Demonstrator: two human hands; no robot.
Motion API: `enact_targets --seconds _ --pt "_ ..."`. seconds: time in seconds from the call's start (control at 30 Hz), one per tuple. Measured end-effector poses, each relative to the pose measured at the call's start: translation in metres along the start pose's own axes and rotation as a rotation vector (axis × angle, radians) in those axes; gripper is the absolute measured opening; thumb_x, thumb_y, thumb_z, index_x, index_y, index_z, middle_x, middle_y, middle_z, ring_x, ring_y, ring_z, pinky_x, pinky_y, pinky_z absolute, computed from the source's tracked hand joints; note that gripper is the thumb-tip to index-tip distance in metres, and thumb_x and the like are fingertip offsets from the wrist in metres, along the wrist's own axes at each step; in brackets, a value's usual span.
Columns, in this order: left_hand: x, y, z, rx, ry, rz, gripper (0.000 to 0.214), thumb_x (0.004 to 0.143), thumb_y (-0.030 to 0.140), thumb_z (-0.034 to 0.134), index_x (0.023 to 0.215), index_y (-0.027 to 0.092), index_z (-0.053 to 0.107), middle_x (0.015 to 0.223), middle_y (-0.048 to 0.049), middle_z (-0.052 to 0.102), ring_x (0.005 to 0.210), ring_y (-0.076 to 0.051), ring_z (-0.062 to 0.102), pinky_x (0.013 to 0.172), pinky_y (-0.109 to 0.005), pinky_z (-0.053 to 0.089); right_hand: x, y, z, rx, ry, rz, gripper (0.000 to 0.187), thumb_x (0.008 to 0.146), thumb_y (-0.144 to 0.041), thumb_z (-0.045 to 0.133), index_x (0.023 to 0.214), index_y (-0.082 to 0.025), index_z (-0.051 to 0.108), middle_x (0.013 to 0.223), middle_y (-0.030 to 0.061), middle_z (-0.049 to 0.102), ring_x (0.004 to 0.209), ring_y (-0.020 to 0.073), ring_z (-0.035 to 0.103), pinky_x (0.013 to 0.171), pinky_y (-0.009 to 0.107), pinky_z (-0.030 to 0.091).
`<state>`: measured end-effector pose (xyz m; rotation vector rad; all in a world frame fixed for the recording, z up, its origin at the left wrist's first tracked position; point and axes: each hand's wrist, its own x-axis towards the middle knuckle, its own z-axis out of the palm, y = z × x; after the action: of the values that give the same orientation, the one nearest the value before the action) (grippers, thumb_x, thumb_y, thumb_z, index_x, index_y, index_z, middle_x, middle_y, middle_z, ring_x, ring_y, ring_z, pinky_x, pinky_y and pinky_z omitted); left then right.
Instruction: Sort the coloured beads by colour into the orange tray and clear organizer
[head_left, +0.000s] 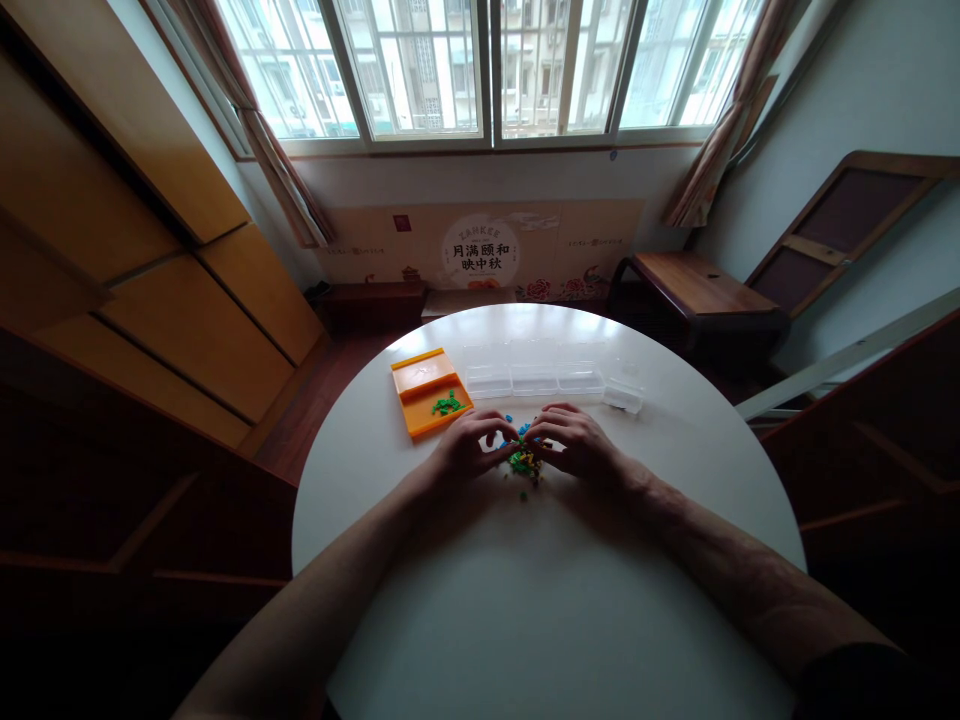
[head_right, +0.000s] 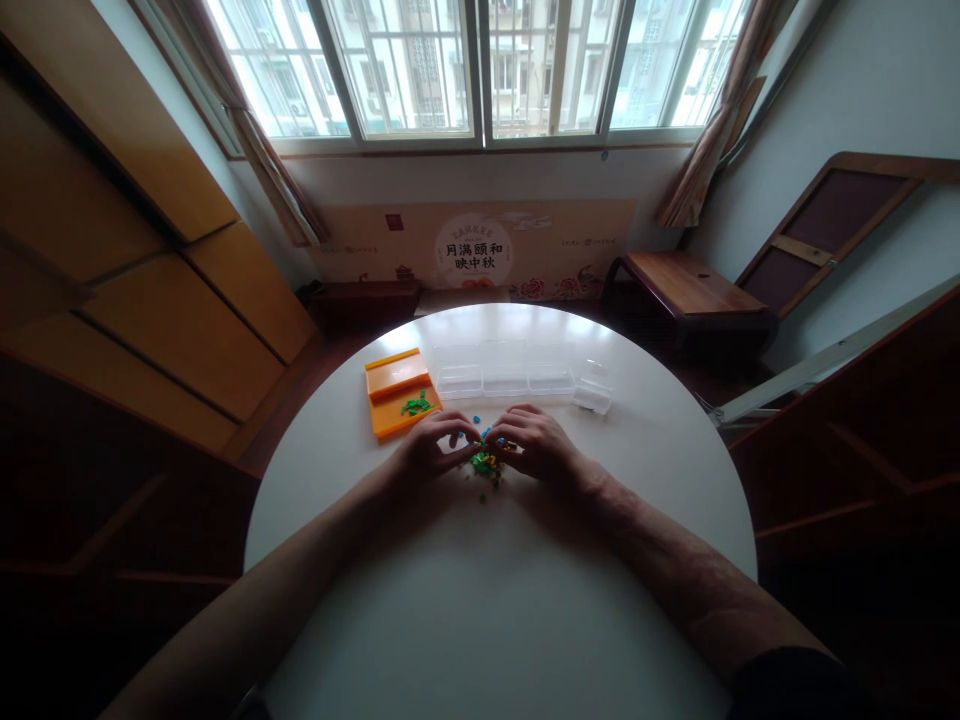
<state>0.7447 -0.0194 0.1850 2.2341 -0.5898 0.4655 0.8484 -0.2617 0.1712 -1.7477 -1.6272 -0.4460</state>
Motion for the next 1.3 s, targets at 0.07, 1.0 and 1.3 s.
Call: enact_targets --seconds 0.07,1.0,1.3 --pt "-0.001 -0.002 0.001 0.043 0.005 0.001 0.02 0.1 0.042 0.077 0.098 0.023 0.083 0.094 -0.0062 0.077 0.074 -0.015 0.064 0.074 -0.03 0.055 0.0 0.0 0.0 0.009 -0.012 0.013 0.008 0.108 -0.034 0.071 0.108 -0.026 0.075 0.101 0.0036 0.082 0.09 0.0207 0.075 0.102 0.042 0.057" --pt "-0.006 -0.027 -0.056 0.617 0.22 -0.294 0.009 0.096 0.029 0.073 0.098 0.024 0.08 0.105 -0.0037 0.081 0.088 -0.023 0.073 0.095 -0.041 0.05 -0.004 0.005 0.006 -0.063 -0.069 0.151 0.016 0.101 -0.026 0.076 0.117 -0.027 0.076 0.118 0.0076 0.078 0.104 0.0257 0.071 0.096 0.043 0.056" --pt "-0.009 -0.034 -0.061 0.686 0.233 -0.372 0.012 0.095 0.032 0.073 0.098 0.023 0.08 0.103 -0.0053 0.079 0.092 -0.027 0.073 0.095 -0.044 0.05 -0.005 0.005 0.006 -0.053 -0.09 0.147 0.014 0.102 -0.021 0.076 0.114 -0.028 0.078 0.119 0.0063 0.077 0.105 0.024 0.071 0.098 0.043 0.057"
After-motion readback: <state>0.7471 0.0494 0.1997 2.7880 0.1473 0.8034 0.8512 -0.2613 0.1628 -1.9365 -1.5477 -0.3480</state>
